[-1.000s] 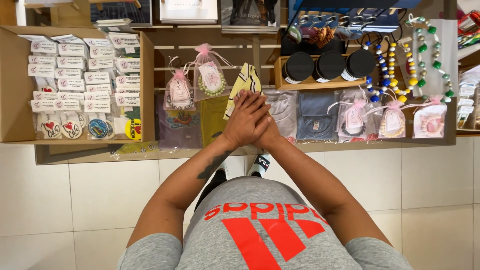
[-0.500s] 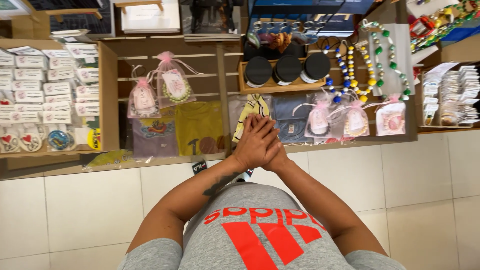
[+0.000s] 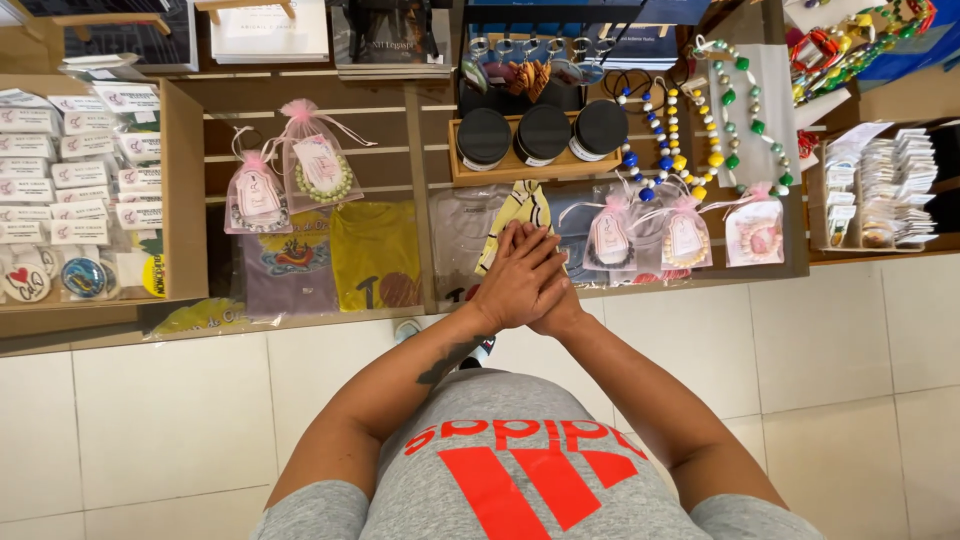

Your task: Organizing and tidying up a retail souvenir display, including folding a fabric scrunchie and arranging small boxed items.

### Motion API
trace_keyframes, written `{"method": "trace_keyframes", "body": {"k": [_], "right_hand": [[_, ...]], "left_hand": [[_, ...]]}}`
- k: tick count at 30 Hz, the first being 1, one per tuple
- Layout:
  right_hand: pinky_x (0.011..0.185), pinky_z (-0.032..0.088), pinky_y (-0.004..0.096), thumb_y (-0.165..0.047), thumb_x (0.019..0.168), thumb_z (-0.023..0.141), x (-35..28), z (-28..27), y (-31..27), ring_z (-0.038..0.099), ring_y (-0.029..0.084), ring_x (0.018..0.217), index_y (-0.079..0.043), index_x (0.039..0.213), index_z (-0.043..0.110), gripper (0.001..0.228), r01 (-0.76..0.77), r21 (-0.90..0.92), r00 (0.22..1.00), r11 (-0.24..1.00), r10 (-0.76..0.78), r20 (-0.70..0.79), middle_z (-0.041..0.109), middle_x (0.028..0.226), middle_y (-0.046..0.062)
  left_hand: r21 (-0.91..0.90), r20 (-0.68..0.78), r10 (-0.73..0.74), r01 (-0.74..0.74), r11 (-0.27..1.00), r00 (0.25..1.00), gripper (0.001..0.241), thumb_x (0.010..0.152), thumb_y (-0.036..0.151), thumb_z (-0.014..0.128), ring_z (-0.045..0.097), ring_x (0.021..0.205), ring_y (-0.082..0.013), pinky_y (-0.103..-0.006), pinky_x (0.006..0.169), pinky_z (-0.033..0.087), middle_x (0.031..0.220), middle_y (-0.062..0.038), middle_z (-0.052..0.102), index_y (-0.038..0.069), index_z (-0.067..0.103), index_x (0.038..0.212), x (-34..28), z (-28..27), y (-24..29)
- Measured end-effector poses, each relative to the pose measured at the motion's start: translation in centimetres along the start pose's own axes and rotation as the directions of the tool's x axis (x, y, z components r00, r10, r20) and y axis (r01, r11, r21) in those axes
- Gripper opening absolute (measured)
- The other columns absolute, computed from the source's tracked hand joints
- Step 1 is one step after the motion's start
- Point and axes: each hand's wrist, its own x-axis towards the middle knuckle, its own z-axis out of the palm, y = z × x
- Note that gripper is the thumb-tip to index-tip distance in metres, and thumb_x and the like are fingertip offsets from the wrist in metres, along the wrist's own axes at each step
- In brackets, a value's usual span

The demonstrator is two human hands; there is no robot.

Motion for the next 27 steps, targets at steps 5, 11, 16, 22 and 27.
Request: {"method": "trace_keyframes", "body": {"k": [5,11,16,22,27], "right_hand": [[0.13,0.011,0.047,-0.027,0.104,0.045,1.7,6.5,-4.2,0.014,0.036,0.16,-0.003,0.164,0.016,0.07,0.178,-0.834,0.971,0.522,0.041,0.234,0.016,0.172,0.022],[0.132,0.013,0.044,-0.03,0.103,0.049,3.6,11.3,-0.3,0.015,0.032,0.162,-0.007,0.166,0.018,0.074,0.344,-0.931,0.927,0.124,0.113,0.358,0.017,0.174,0.018],[0.128,0.015,0.046,-0.036,0.098,0.055,6.1,18.9,-0.2,0.016,0.036,0.157,-0.005,0.163,0.021,0.079,0.464,-0.879,0.885,-0.105,0.094,0.456,0.018,0.17,0.02],[0.128,0.022,0.046,-0.03,0.095,0.058,6.8,20.2,1.8,0.024,0.034,0.156,-0.007,0.163,0.024,0.079,0.523,-0.851,0.849,-0.052,0.123,0.514,0.025,0.169,0.016],[0.126,0.022,0.047,-0.025,0.093,0.058,6.3,19.0,0.5,0.024,0.036,0.155,-0.004,0.162,0.024,0.08,0.555,-0.826,0.83,-0.103,0.136,0.541,0.026,0.169,0.019]], "left_hand": [[0.022,-0.018,-0.03,0.031,0.999,0.999,0.045,0.098,0.038,0.058,0.045,0.145,-0.0363,-0.0608,0.125,0.013,0.141,-0.019,0.062,0.004,0.072,0.125,-2.0,-2.6,-1.7],[0.061,-0.068,-0.11,0.114,0.992,0.992,0.045,0.097,0.036,0.059,0.045,0.145,-0.0356,-0.0601,0.125,0.014,0.143,-0.018,0.061,0.003,0.072,0.125,-6.1,-7.5,-4.7],[0.083,-0.104,-0.139,0.148,0.985,0.985,0.043,0.098,0.035,0.06,0.045,0.146,-0.0338,-0.0596,0.127,0.015,0.144,-0.017,0.061,0.004,0.071,0.125,-8.7,-12.0,-7.2],[0.109,-0.159,-0.169,0.188,0.976,0.973,0.042,0.097,0.032,0.062,0.044,0.146,-0.0351,-0.0602,0.125,0.014,0.144,-0.016,0.061,0.003,0.071,0.127,-10.6,-14.1,-8.0],[0.116,-0.195,-0.203,0.228,0.967,0.96,0.04,0.096,0.032,0.063,0.048,0.143,-0.0343,-0.0603,0.125,0.017,0.14,-0.015,0.064,0.003,0.073,0.122,-9.6,-12.8,-6.6]]}}
